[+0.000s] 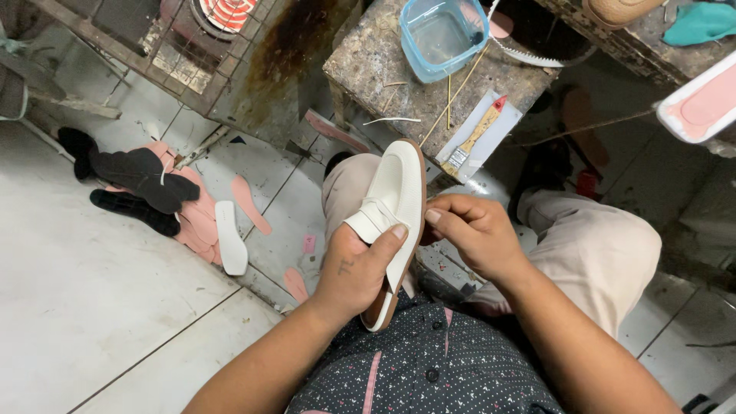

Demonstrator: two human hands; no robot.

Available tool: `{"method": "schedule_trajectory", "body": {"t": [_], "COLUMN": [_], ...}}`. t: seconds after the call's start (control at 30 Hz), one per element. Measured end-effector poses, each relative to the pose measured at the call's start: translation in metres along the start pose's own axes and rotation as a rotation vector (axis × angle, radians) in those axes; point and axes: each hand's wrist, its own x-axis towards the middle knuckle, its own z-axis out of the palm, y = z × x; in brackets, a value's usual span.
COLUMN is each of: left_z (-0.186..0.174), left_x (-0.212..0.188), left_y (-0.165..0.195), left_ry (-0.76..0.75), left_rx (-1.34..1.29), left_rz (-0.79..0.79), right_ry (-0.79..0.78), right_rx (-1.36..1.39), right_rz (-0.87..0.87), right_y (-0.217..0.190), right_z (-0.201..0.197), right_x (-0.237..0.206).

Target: The person heats a white mule shoe over a small burner, then presses and aligns the brown sole onto the shoe by hand, working it around the edge while seated. They turn the shoe over repeatedly to check the fit, trim at the edge, and finally place the finished shoe on a rack with other completed pairs.

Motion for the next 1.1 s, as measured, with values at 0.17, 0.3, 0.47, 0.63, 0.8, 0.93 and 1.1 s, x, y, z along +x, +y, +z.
{"method": "schedule_trajectory", "body": {"t": [0.17,0.3,0.47,0.63,0.8,0.93,1.1], "left_z": [0.000,-0.002,0.001,0.001,-0.003,-0.006,-0.007], "left_x": [0.002,0.001,0.004,0.007,0.006,0.007,0.008], "left_y": [0.001,0.001,0.000,0.002,0.000,-0.004,-0.006], "left_ry": [-0.032,-0.058,-0.083,-0.115,-0.068,-0.074,-0.091], "left_rx": [0.025,0.066,0.153,0.199,0.043,0.023,-0.034], "left_rz": [0.028,0.012,0.116,0.160,-0.031,-0.023,-0.054], "right_ry": [-0.124,-0.184,-0.144,-0.093,-0.028,-0.010,-0.032], "right_rx": [-0.120,-0.179,-0.334,-0.326,-0.044,-0.068,-0.049], "right_rz": [0.108,0.186,0.165,0.196,0.162,0.119,0.109], "right_y": [-0.025,-0.039,-0.043,-0.044,-0.034,-0.025,-0.022], "right_z": [-0.009,-0.008,0.001,-0.002,-0.004,-0.004,-0.007], "right_x": [0.007,0.015,0.014,0.007,0.003,0.005,0.008]}}
